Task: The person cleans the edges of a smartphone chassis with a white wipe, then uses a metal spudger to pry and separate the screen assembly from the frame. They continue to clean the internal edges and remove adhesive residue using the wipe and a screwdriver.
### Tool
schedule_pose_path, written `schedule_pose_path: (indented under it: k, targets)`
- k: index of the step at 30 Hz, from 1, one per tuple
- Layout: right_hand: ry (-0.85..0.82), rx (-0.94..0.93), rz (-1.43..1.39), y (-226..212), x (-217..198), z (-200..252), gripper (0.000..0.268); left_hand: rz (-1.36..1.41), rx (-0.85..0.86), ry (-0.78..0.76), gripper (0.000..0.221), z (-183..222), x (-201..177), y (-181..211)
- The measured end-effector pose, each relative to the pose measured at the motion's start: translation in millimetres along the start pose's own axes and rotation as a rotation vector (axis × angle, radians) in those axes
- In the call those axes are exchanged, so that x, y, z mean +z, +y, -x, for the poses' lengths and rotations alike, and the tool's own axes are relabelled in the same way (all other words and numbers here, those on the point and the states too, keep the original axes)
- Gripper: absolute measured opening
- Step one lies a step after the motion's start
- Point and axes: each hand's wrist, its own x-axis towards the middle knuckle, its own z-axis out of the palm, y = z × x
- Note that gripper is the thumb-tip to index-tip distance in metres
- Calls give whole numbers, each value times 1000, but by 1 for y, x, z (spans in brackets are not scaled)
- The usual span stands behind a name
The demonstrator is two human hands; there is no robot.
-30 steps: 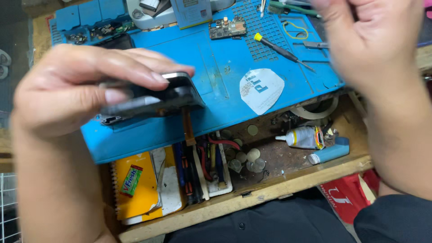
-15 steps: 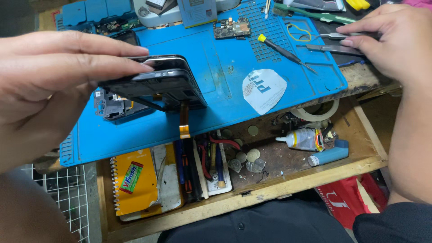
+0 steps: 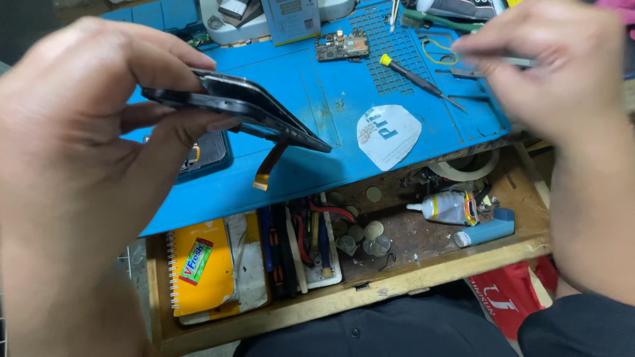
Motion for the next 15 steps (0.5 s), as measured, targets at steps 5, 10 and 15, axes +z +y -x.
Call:
schedule_pose_path:
  k: [5,10,15]
  targets:
    - [-242,-305,-290,-30,17,-5,49,50,-9,61,26,9,10,-2]
    - [-310,-321,-142,-35,38,-4,63,109,23,6,27,13,6,-11]
    - [-386,-226,-334,-28,34,-4,50,107,61,-64,28,6,2,-18]
